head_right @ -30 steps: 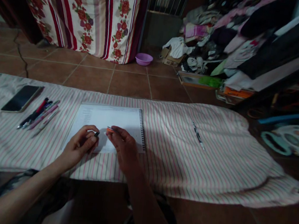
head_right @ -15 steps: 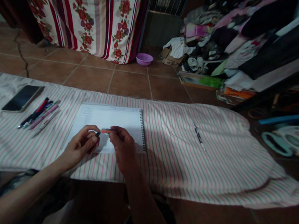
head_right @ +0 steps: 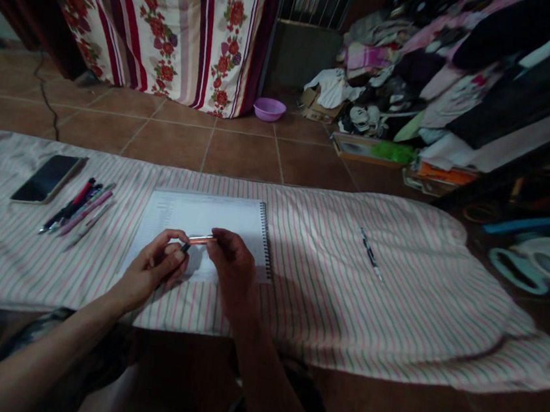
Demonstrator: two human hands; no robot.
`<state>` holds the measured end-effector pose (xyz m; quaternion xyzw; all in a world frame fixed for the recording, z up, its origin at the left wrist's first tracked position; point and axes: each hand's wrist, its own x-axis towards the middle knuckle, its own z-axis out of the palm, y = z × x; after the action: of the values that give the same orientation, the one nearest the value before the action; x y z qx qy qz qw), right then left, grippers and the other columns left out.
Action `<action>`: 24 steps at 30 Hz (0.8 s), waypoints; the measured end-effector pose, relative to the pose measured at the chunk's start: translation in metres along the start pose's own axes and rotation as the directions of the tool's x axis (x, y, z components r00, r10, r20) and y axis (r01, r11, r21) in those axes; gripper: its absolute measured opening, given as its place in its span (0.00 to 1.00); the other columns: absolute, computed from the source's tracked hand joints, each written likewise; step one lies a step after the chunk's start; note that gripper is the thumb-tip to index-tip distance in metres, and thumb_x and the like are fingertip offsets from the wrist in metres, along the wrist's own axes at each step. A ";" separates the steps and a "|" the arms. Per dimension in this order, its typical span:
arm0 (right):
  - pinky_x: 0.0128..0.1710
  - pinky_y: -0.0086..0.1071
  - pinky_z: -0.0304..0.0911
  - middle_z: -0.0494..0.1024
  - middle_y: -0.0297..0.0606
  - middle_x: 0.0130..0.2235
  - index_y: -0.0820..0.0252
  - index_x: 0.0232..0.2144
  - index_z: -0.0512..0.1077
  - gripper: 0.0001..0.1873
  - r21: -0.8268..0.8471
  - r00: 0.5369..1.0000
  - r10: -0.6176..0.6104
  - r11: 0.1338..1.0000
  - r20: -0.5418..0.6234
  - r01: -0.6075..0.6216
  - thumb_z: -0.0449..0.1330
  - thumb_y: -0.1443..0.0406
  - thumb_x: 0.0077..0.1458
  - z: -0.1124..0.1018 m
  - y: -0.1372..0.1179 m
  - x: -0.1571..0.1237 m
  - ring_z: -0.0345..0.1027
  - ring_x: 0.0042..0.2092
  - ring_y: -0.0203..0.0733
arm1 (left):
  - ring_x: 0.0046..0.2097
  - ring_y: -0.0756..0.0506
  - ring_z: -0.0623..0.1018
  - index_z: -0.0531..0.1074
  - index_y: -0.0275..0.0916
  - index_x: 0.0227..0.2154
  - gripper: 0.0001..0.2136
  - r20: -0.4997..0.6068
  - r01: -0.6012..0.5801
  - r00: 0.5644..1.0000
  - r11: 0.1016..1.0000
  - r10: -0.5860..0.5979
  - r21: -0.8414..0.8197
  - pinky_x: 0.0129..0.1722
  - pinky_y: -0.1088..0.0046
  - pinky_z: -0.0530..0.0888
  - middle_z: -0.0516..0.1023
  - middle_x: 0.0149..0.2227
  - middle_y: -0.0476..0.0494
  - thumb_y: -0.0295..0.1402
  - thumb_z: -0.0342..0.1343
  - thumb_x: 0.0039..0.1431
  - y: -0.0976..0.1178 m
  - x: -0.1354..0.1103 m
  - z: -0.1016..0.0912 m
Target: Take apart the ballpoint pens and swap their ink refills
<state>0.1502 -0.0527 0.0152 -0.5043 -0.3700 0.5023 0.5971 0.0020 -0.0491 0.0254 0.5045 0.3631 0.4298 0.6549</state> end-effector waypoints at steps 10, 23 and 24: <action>0.36 0.34 0.63 0.78 0.34 0.32 0.55 0.33 0.75 0.09 -0.186 0.996 -0.089 0.979 0.005 0.088 0.62 0.63 0.45 -0.004 -0.009 0.001 0.70 0.34 0.40 | 0.18 0.56 0.59 0.61 0.40 0.38 0.11 0.018 -0.006 1.000 1.000 0.006 -0.024 0.20 0.78 0.54 0.62 0.19 0.57 0.39 0.53 0.57 -0.002 0.001 -0.001; 0.36 0.32 0.67 0.78 0.35 0.32 0.56 0.34 0.74 0.09 -0.243 0.988 -0.157 0.958 0.004 0.153 0.61 0.63 0.47 0.000 -0.008 -0.001 0.72 0.34 0.39 | 0.17 0.56 0.56 0.62 0.38 0.38 0.13 0.001 0.030 1.000 0.985 -0.031 -0.171 0.19 0.78 0.50 0.63 0.16 0.57 0.39 0.55 0.55 0.001 0.002 0.000; 0.36 0.32 0.67 0.78 0.35 0.32 0.57 0.34 0.74 0.09 -0.258 0.986 -0.168 0.952 0.014 0.166 0.60 0.63 0.48 -0.001 -0.008 -0.001 0.72 0.34 0.39 | 0.17 0.56 0.56 0.62 0.38 0.38 0.14 -0.003 0.029 1.000 0.984 -0.030 -0.177 0.19 0.78 0.50 0.63 0.16 0.57 0.40 0.56 0.54 0.001 0.002 0.001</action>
<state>0.1526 -0.0542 0.0229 -0.5469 -0.4711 0.3953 0.5681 0.0032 -0.0472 0.0263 0.4377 0.3330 0.4519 0.7023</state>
